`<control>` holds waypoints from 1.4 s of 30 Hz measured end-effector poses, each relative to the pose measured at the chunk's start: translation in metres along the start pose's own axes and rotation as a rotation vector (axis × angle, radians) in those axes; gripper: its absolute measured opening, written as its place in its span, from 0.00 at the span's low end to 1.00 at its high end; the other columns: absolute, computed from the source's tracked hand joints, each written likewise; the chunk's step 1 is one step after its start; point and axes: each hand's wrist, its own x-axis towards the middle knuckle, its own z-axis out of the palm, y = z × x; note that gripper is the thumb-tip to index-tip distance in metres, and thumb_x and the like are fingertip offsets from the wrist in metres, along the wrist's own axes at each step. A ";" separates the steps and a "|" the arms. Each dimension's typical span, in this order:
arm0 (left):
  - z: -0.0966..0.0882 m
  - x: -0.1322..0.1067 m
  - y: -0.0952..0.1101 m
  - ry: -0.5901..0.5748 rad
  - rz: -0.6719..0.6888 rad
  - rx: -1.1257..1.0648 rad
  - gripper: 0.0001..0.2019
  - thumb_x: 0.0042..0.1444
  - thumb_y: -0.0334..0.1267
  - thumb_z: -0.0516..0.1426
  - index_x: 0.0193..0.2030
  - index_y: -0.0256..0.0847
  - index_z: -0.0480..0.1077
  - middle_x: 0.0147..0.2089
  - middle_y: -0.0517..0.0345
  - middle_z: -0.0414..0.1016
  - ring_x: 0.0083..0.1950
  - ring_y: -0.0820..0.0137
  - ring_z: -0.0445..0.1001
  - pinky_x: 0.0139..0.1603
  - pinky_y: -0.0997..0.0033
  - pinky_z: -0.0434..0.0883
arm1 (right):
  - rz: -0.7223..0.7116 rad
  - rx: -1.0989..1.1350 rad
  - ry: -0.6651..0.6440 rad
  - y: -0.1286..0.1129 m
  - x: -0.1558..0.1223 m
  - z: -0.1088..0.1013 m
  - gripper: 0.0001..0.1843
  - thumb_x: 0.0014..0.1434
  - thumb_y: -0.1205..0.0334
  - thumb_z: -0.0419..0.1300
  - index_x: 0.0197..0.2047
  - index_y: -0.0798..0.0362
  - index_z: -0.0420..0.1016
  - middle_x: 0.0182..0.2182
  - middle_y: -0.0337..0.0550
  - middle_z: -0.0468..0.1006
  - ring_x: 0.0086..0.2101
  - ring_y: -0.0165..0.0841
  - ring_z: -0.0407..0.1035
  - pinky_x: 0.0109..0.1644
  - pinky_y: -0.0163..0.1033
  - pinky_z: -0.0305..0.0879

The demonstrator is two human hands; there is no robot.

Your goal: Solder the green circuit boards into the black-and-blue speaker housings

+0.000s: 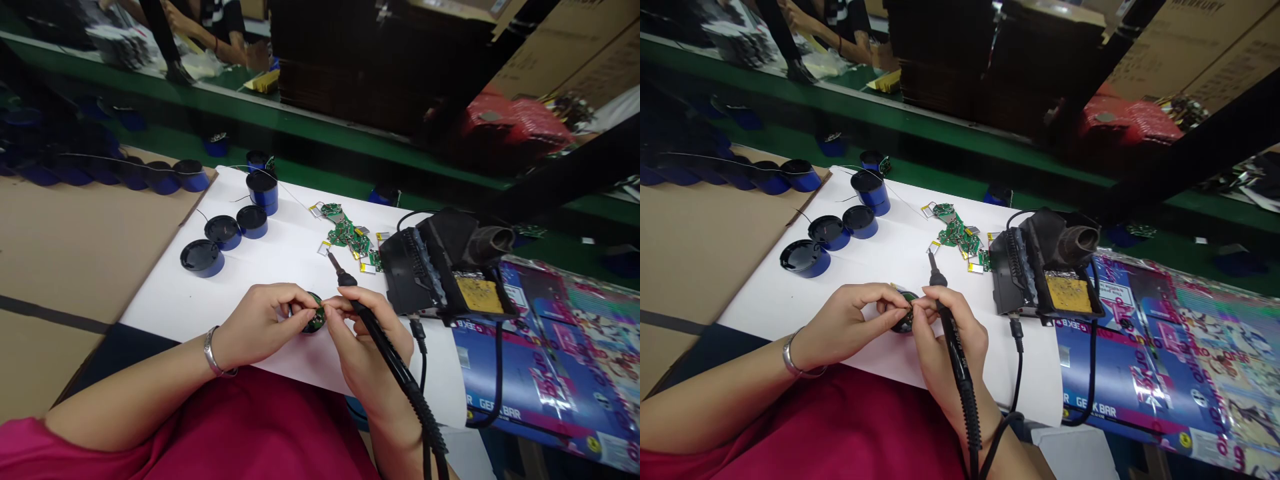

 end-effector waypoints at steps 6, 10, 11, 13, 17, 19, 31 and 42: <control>0.000 0.000 -0.002 -0.015 -0.018 -0.007 0.06 0.60 0.36 0.59 0.38 0.40 0.78 0.32 0.61 0.79 0.32 0.74 0.72 0.34 0.74 0.69 | -0.034 -0.033 0.018 0.001 -0.003 0.001 0.15 0.58 0.70 0.65 0.48 0.46 0.74 0.36 0.36 0.80 0.34 0.28 0.77 0.39 0.31 0.77; 0.002 0.000 -0.003 0.017 -0.002 -0.008 0.06 0.62 0.36 0.58 0.36 0.40 0.76 0.32 0.62 0.79 0.32 0.75 0.73 0.33 0.75 0.69 | -0.060 -0.055 0.015 0.003 -0.005 0.002 0.16 0.59 0.70 0.65 0.49 0.47 0.73 0.36 0.35 0.80 0.34 0.28 0.77 0.38 0.31 0.76; 0.003 0.000 -0.003 0.029 0.004 -0.004 0.06 0.62 0.36 0.58 0.36 0.40 0.75 0.32 0.62 0.78 0.31 0.75 0.73 0.33 0.76 0.69 | -0.072 -0.074 0.013 0.003 -0.006 0.002 0.16 0.59 0.70 0.65 0.49 0.47 0.72 0.35 0.36 0.80 0.34 0.28 0.77 0.38 0.31 0.76; 0.003 0.000 -0.003 0.056 0.032 0.012 0.05 0.61 0.34 0.58 0.35 0.39 0.75 0.31 0.62 0.78 0.31 0.75 0.73 0.32 0.76 0.69 | -0.096 -0.120 0.016 0.002 -0.006 0.000 0.15 0.59 0.69 0.65 0.49 0.48 0.72 0.36 0.36 0.81 0.34 0.28 0.78 0.37 0.31 0.76; 0.000 -0.001 -0.004 0.134 0.182 0.088 0.05 0.59 0.30 0.59 0.32 0.39 0.74 0.30 0.61 0.78 0.31 0.75 0.73 0.35 0.74 0.69 | -0.110 -0.216 0.076 -0.005 -0.007 -0.010 0.12 0.60 0.66 0.65 0.48 0.48 0.75 0.36 0.37 0.82 0.33 0.29 0.78 0.40 0.34 0.77; -0.001 -0.002 -0.007 0.152 0.300 0.158 0.05 0.58 0.28 0.60 0.32 0.39 0.74 0.32 0.60 0.79 0.35 0.73 0.75 0.42 0.70 0.70 | -0.102 -0.223 0.113 -0.009 -0.008 -0.019 0.14 0.63 0.65 0.62 0.53 0.48 0.74 0.35 0.37 0.82 0.31 0.29 0.78 0.39 0.35 0.77; 0.015 -0.005 -0.021 0.169 0.451 0.306 0.07 0.53 0.25 0.60 0.33 0.41 0.71 0.40 0.62 0.82 0.45 0.68 0.77 0.51 0.61 0.66 | -0.150 -0.271 0.253 -0.030 -0.027 -0.056 0.05 0.56 0.66 0.66 0.35 0.53 0.74 0.27 0.39 0.76 0.24 0.30 0.72 0.26 0.35 0.69; 0.018 -0.003 -0.020 0.180 0.431 0.364 0.06 0.53 0.25 0.59 0.30 0.41 0.71 0.38 0.63 0.80 0.43 0.70 0.77 0.49 0.61 0.65 | -0.363 -0.357 -0.372 -0.039 -0.020 -0.078 0.16 0.54 0.78 0.60 0.43 0.55 0.63 0.26 0.37 0.72 0.26 0.27 0.70 0.29 0.32 0.71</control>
